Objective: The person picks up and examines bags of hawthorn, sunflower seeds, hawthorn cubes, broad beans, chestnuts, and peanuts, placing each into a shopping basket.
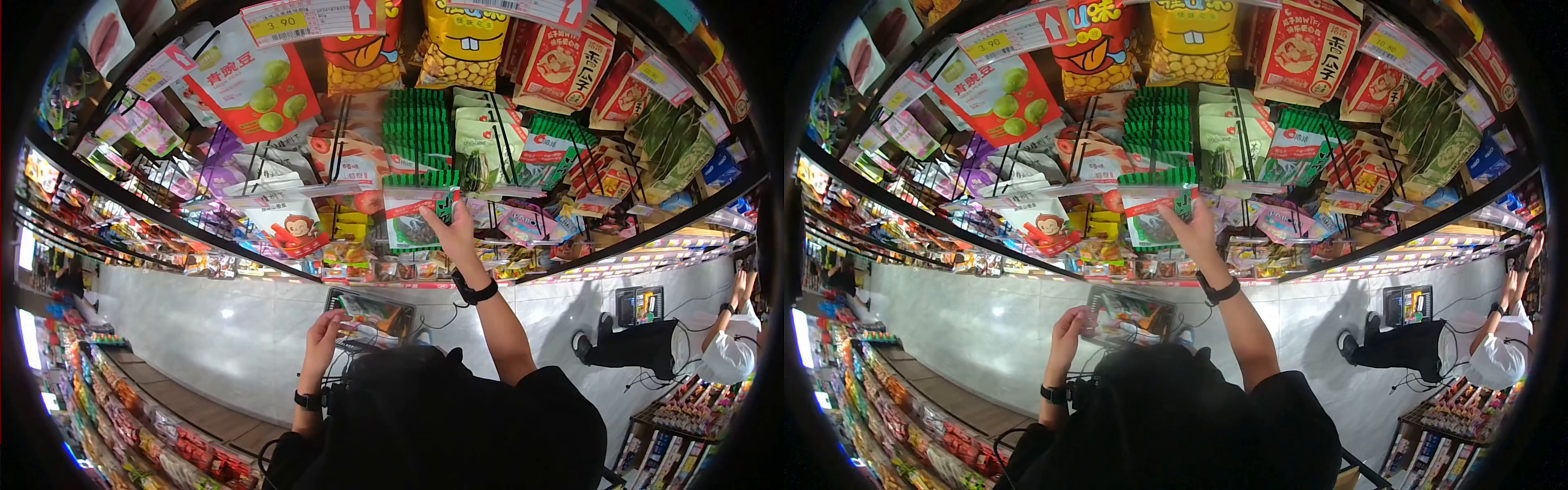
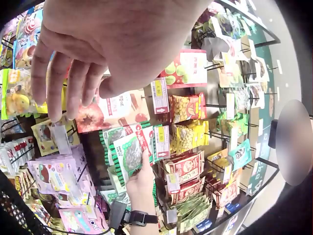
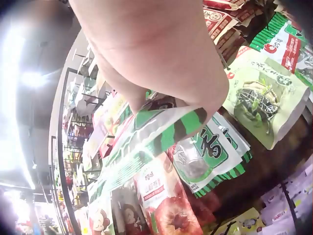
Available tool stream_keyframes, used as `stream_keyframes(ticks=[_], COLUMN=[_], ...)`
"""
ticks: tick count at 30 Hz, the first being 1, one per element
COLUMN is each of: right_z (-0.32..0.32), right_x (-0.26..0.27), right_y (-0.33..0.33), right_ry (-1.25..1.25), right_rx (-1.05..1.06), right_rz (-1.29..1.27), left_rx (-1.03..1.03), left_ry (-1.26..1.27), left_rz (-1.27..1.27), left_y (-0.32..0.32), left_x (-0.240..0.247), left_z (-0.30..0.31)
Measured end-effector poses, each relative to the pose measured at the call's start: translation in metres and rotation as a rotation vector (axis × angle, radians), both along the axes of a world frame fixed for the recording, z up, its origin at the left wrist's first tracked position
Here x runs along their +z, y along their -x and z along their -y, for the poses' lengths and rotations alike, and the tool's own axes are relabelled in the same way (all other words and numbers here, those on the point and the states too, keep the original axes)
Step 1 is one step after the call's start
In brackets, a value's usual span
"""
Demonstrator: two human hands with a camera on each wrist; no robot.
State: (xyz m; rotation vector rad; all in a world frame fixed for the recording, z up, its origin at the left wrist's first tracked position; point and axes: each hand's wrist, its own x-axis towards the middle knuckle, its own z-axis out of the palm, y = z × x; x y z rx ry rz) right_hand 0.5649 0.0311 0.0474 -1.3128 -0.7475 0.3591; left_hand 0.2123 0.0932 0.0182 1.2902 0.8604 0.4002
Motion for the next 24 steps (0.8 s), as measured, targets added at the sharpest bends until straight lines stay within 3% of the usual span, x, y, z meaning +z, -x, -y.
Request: stream_keyframes(ticks=[6, 14, 22, 24], right_z=[0.000, -0.011, -0.027, -0.038], right_x=[-0.002, 0.010, -0.012, -0.038], right_y=[0.008, 0.022, 0.014, -0.002], right_ry=[0.076, -0.014, -0.010, 0.050], right_rx=[-0.051, -0.097, -0.210, -0.280], right_rz=[0.078, 0.045, 0.012, 0.120], left_rx=[-0.013, -0.048, -0.048, -0.042], left_ry=[0.001, -0.009, -0.002, -0.011], left_rz=[0.007, 0.001, 0.018, 0.012], left_y=[-0.015, -0.018, -0.006, -0.003], left_x=[0.006, 0.009, 0.002, -0.001], left_z=[-0.004, -0.006, -0.004, -0.003])
